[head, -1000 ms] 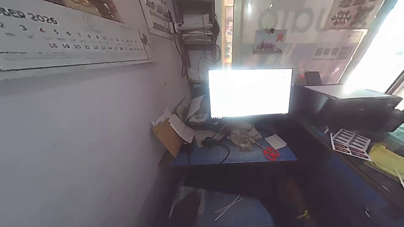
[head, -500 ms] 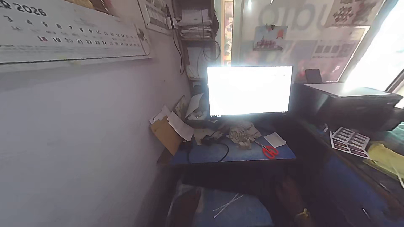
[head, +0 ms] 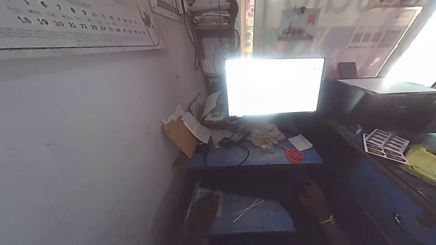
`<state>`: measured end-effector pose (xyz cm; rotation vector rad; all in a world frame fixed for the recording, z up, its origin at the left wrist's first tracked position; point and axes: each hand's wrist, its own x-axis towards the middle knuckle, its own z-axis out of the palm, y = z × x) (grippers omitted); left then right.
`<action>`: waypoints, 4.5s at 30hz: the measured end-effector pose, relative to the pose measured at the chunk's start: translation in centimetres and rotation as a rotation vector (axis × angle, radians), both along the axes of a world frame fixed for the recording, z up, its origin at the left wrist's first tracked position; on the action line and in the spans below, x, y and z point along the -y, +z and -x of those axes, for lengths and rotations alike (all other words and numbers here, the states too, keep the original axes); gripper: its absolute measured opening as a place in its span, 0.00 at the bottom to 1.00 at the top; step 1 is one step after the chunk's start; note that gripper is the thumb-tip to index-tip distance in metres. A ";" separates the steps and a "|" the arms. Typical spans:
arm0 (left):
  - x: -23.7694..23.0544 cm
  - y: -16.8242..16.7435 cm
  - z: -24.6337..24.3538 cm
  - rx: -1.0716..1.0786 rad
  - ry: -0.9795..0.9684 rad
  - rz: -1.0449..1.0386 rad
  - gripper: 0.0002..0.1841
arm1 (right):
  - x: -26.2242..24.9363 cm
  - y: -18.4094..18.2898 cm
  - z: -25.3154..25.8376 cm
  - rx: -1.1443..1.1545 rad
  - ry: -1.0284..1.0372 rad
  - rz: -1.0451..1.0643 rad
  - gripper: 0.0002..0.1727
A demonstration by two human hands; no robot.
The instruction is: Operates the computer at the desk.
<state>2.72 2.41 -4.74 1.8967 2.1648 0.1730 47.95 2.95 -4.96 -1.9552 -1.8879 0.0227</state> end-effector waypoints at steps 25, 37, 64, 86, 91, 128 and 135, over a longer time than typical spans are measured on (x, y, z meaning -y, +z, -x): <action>-0.8 1.2 -0.2 -0.027 -0.022 0.120 0.34 | 0.4 1.4 1.1 -0.063 -0.118 0.070 0.26; -0.8 0.5 -0.2 -0.066 -0.027 0.102 0.33 | -0.2 1.4 0.4 -0.100 -0.096 0.174 0.33; 0.1 0.3 -0.4 -0.104 -0.058 -0.038 0.32 | 0.0 1.1 0.4 -0.034 0.010 0.104 0.25; -0.2 0.0 -0.1 -0.059 -0.070 -0.072 0.32 | 0.6 1.2 0.5 -0.071 0.062 -0.004 0.24; -0.4 -0.7 0.2 -0.048 -0.072 -0.077 0.33 | 0.5 0.6 0.3 -0.057 0.072 -0.041 0.26; -1.1 0.0 -0.1 -0.036 -0.027 0.041 0.31 | 0.1 1.5 0.9 -0.082 -0.021 0.015 0.26; -1.1 0.1 0.1 -0.022 -0.032 0.074 0.32 | 0.1 1.0 0.9 -0.097 -0.008 0.000 0.25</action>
